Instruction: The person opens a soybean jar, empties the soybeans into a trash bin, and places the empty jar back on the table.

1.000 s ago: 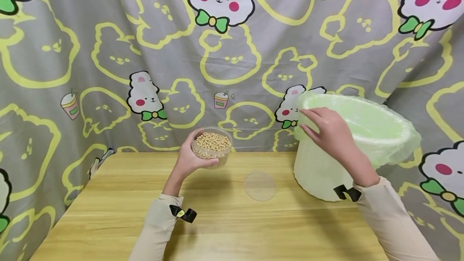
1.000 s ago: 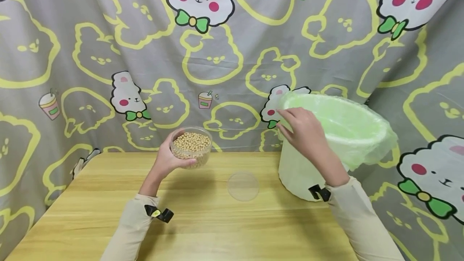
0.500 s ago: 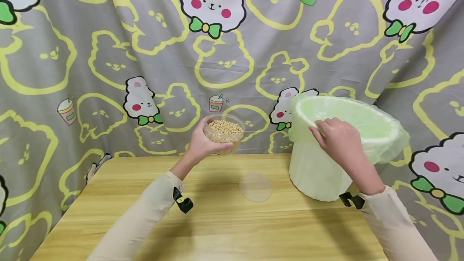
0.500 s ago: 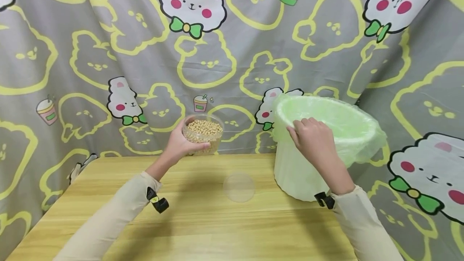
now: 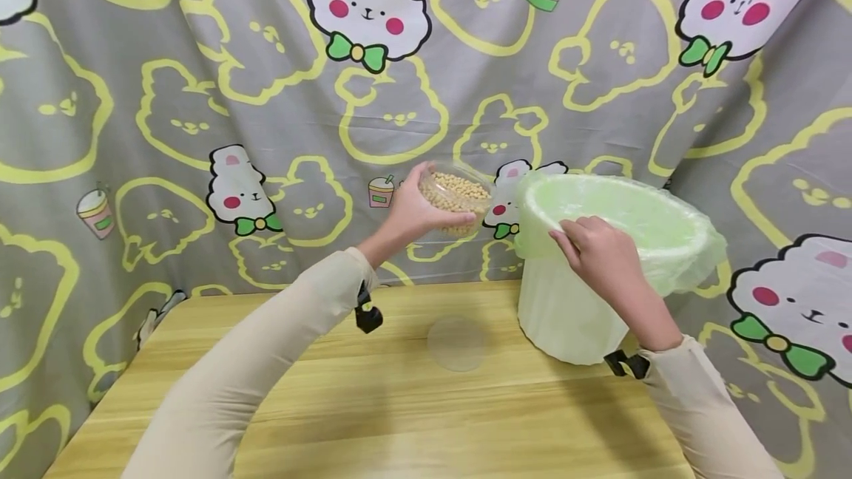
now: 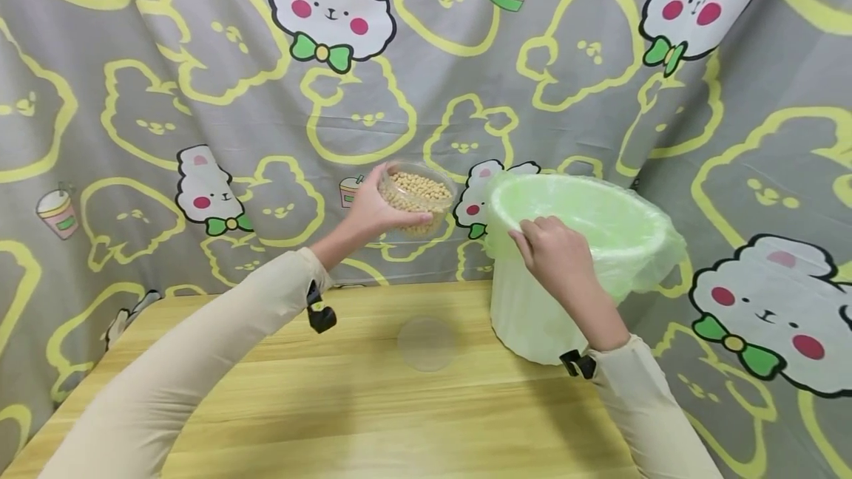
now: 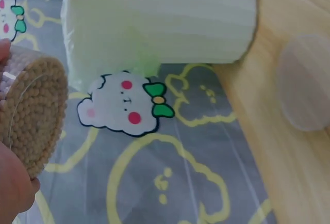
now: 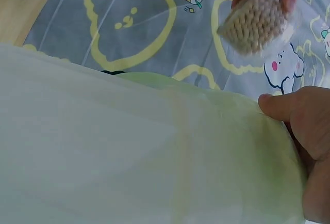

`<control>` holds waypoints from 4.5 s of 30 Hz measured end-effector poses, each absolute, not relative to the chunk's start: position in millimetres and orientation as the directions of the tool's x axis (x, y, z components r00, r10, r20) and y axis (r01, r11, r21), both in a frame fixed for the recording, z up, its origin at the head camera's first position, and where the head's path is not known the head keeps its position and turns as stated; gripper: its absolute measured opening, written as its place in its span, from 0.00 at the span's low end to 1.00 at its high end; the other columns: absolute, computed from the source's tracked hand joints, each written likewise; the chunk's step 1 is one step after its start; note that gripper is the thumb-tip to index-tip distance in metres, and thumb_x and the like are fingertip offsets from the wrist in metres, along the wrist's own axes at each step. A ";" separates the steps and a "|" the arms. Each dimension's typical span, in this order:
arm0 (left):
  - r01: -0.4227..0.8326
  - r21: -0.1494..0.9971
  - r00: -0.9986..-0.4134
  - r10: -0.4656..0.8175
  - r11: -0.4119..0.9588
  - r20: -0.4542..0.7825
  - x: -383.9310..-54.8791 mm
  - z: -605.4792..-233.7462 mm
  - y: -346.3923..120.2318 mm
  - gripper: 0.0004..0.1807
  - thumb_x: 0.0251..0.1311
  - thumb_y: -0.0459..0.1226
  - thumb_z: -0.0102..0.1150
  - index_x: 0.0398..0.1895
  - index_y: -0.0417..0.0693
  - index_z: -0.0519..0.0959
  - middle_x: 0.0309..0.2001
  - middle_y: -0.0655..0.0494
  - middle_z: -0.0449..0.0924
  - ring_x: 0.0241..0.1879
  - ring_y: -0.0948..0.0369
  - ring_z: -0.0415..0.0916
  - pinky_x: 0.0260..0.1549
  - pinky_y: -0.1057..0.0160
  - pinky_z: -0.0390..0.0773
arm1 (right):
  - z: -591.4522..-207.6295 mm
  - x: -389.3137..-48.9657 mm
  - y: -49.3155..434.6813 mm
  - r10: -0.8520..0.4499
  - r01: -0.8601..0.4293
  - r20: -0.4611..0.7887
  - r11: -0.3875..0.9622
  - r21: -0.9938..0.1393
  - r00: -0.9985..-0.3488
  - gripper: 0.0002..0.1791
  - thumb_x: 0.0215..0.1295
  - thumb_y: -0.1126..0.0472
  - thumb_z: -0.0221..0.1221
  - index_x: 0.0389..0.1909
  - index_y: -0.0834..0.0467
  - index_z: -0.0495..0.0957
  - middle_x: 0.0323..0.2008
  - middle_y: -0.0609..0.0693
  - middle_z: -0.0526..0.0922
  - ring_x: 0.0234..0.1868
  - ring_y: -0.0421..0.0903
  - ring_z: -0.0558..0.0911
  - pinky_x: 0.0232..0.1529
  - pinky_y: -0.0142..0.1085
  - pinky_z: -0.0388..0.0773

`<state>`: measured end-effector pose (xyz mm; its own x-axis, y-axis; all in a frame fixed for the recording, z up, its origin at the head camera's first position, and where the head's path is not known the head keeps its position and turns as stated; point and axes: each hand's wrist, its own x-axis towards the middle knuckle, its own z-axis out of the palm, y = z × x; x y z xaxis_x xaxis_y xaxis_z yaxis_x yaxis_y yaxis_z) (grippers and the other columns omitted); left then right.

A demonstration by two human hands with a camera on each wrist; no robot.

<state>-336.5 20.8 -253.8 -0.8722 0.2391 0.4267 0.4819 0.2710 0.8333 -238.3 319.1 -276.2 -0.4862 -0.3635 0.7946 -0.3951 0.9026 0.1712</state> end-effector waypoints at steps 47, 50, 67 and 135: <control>0.632 0.525 -0.765 0.353 0.570 0.538 -364.3 -213.3 117.7 0.68 0.31 0.51 0.87 0.80 0.53 0.58 0.73 0.51 0.61 0.70 0.54 0.61 0.65 0.53 0.75 | -277.3 -239.9 319.7 -0.373 -0.398 0.774 0.901 0.171 -0.511 0.14 0.64 0.61 0.68 0.22 0.59 0.75 0.19 0.54 0.77 0.23 0.54 0.76 0.19 0.46 0.72; 0.634 0.511 -0.762 0.354 0.581 0.543 -363.9 -212.2 118.3 0.68 0.31 0.51 0.87 0.80 0.53 0.58 0.73 0.51 0.62 0.70 0.54 0.63 0.65 0.54 0.75 | -277.4 -240.1 319.5 -0.375 -0.401 0.775 0.900 0.172 -0.509 0.13 0.63 0.61 0.68 0.23 0.59 0.75 0.19 0.54 0.78 0.22 0.54 0.76 0.19 0.46 0.72; 0.653 0.423 -0.738 0.402 0.628 0.542 -359.7 -202.1 123.7 0.67 0.33 0.52 0.86 0.80 0.53 0.57 0.76 0.52 0.62 0.74 0.53 0.60 0.69 0.52 0.72 | -277.0 -240.7 320.3 -0.372 -0.401 0.775 0.901 0.169 -0.511 0.15 0.64 0.61 0.68 0.22 0.59 0.73 0.18 0.53 0.74 0.21 0.53 0.73 0.17 0.44 0.69; 0.665 0.086 -0.655 0.524 0.742 0.544 -348.6 -188.1 137.6 0.66 0.35 0.54 0.84 0.80 0.52 0.56 0.77 0.54 0.60 0.77 0.56 0.57 0.78 0.62 0.55 | -277.5 -239.1 321.0 -0.382 -0.401 0.775 0.898 0.182 -0.503 0.14 0.61 0.62 0.69 0.22 0.61 0.74 0.18 0.54 0.74 0.21 0.53 0.73 0.16 0.44 0.69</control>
